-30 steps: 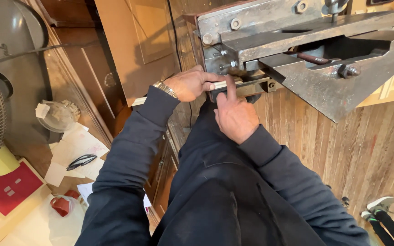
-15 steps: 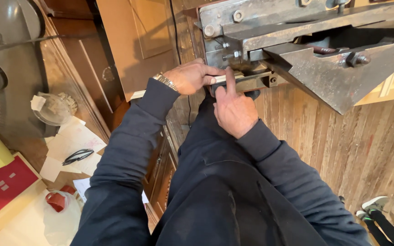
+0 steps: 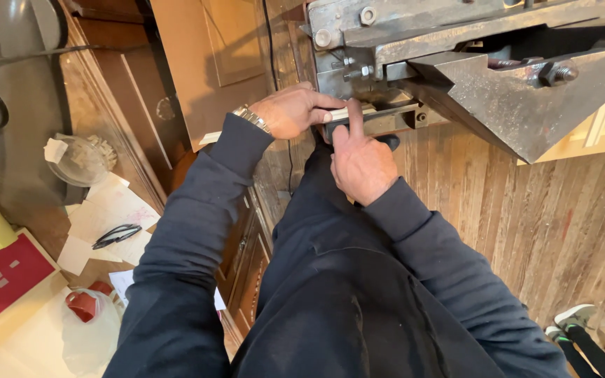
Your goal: Cutting wooden strips using a specialized frame-cutting machine and a miter saw.
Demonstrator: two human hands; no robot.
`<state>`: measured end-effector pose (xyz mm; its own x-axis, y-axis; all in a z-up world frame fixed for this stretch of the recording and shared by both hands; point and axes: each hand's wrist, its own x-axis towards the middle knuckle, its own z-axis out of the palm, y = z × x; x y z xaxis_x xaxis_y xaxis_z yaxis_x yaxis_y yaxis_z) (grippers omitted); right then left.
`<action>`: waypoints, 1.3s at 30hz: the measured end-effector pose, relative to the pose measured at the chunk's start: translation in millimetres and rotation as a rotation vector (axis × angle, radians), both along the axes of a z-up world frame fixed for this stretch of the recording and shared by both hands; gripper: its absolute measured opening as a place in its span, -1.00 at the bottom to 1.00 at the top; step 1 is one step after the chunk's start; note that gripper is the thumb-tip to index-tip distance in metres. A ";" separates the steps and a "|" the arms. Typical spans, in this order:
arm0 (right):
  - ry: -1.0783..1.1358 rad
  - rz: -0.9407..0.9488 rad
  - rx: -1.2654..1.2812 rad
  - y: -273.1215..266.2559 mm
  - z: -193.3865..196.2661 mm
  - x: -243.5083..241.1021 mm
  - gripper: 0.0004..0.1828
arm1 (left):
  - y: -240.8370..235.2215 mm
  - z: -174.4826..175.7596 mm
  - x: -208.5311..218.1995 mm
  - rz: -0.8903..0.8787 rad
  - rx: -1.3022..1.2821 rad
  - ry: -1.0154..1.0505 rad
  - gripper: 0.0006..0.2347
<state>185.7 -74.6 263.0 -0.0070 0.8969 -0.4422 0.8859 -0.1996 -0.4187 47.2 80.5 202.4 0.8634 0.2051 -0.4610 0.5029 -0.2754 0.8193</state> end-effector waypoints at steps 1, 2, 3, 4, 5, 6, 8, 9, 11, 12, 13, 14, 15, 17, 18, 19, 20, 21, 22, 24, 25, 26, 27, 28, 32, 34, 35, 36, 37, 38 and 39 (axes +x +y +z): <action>0.001 0.002 0.003 -1.0 -2.9 0.0 -0.67 | 2.3 3.8 -4.9 0.002 0.003 0.001 -0.66; -0.008 0.002 0.010 -3.1 -5.4 0.0 -0.68 | 3.6 7.5 -9.8 0.019 -0.002 0.017 -0.66; -0.017 0.002 0.016 -5.2 -8.1 0.2 -0.69 | 4.8 11.0 -14.4 0.035 -0.008 0.033 -0.67; -0.019 0.001 0.017 -5.8 -8.4 0.9 -0.69 | 10.6 26.5 -18.8 0.034 -0.007 0.032 -0.67; -0.015 0.007 0.030 -6.6 -8.9 2.1 -0.67 | 16.3 41.9 -23.0 0.039 -0.032 0.123 -0.66; -0.008 0.013 0.043 -7.6 -9.2 2.5 -0.65 | 21.7 57.8 -27.9 0.043 -0.058 0.216 -0.65; -0.012 0.014 0.050 -6.2 -6.6 3.4 -0.67 | 28.7 49.8 -50.7 0.042 -0.077 0.230 -0.64; -0.016 0.015 0.057 -5.0 -5.6 4.0 -0.69 | 33.3 45.4 -61.5 0.041 -0.096 0.242 -0.63; -0.025 0.030 0.056 -5.0 -4.2 4.7 -0.70 | 31.2 38.1 -68.9 0.060 -0.120 0.207 -0.64; -0.034 0.047 0.059 -4.0 -3.9 4.9 -0.72 | 30.9 34.4 -73.0 0.082 -0.141 0.170 -0.66; -0.033 0.047 0.059 -4.3 -4.3 6.0 -0.72 | 31.0 37.4 -71.2 0.082 -0.141 0.171 -0.66; -0.034 0.058 0.061 -5.3 -4.5 7.0 -0.72 | 30.5 40.4 -69.6 0.102 -0.155 0.192 -0.66; -0.035 0.070 0.063 -6.2 -4.7 8.0 -0.73 | 30.0 43.4 -67.8 0.122 -0.169 0.213 -0.66; -0.029 0.063 0.090 -8.9 -6.6 13.3 -0.75 | 27.4 50.9 -61.0 0.128 -0.166 0.230 -0.67; -0.026 0.054 0.117 -9.9 -7.7 16.6 -0.77 | 27.2 54.0 -56.4 0.132 -0.163 0.244 -0.67; -0.028 0.050 0.117 -7.7 -4.0 20.7 -0.77 | 27.5 53.3 -53.4 0.127 -0.162 0.243 -0.67; -0.034 0.051 0.073 -7.0 0.2 24.9 -0.75 | 26.5 52.3 -50.3 0.127 -0.156 0.233 -0.67; -0.041 0.053 0.028 -6.3 4.3 28.9 -0.73 | 25.5 51.2 -47.3 0.128 -0.151 0.224 -0.67; -0.042 0.050 0.025 -6.6 6.9 31.7 -0.73 | 24.4 50.9 -45.3 0.124 -0.154 0.223 -0.67; -0.011 0.043 0.021 -5.4 11.7 36.9 -0.71 | 24.3 50.5 -41.8 0.103 -0.122 0.195 -0.66; -0.011 0.040 0.019 -5.4 12.4 37.6 -0.71 | 22.9 48.8 -42.8 0.100 -0.123 0.194 -0.66; -0.018 0.046 0.021 -4.5 12.4 38.1 -0.68 | 23.1 46.9 -43.3 0.095 -0.111 0.167 -0.67; -0.024 0.052 0.022 -3.8 12.4 38.8 -0.65 | 23.2 44.8 -43.7 0.091 -0.098 0.140 -0.68; -0.027 0.045 0.020 -5.2 10.1 38.5 -0.65 | 25.3 49.2 -39.7 0.084 -0.099 0.138 -0.68; -0.042 0.020 0.064 -17.0 -1.5 38.6 -0.69 | 20.3 46.9 -37.2 0.080 -0.085 0.180 -0.70; -0.057 0.023 0.152 -17.2 -5.3 42.4 -0.67 | 20.3 43.6 -35.2 0.079 -0.072 0.170 -0.70; -0.050 0.015 0.093 -16.9 -4.7 44.1 -0.67 | 20.6 46.1 -32.3 0.086 -0.060 0.145 -0.70; -0.044 0.003 0.025 -20.3 -2.6 45.6 -0.68 | 18.0 48.0 -28.7 0.088 -0.057 0.119 -0.70; -0.045 -0.006 0.019 -22.3 -2.1 47.3 -0.68 | 16.3 48.1 -26.5 0.079 -0.063 0.118 -0.70; -0.053 0.016 0.053 -22.0 -2.5 50.7 -0.73 | 15.3 48.3 -24.3 0.088 -0.045 0.134 -0.70; -0.061 0.038 0.087 -21.5 -2.5 53.5 -0.77 | 14.4 48.7 -22.5 0.097 -0.028 0.150 -0.70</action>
<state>239.2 -96.1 260.4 -0.0173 0.9314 -0.3635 0.9167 -0.1304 -0.3777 24.6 95.0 251.2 0.7614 0.2693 -0.5897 0.6431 -0.1984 0.7397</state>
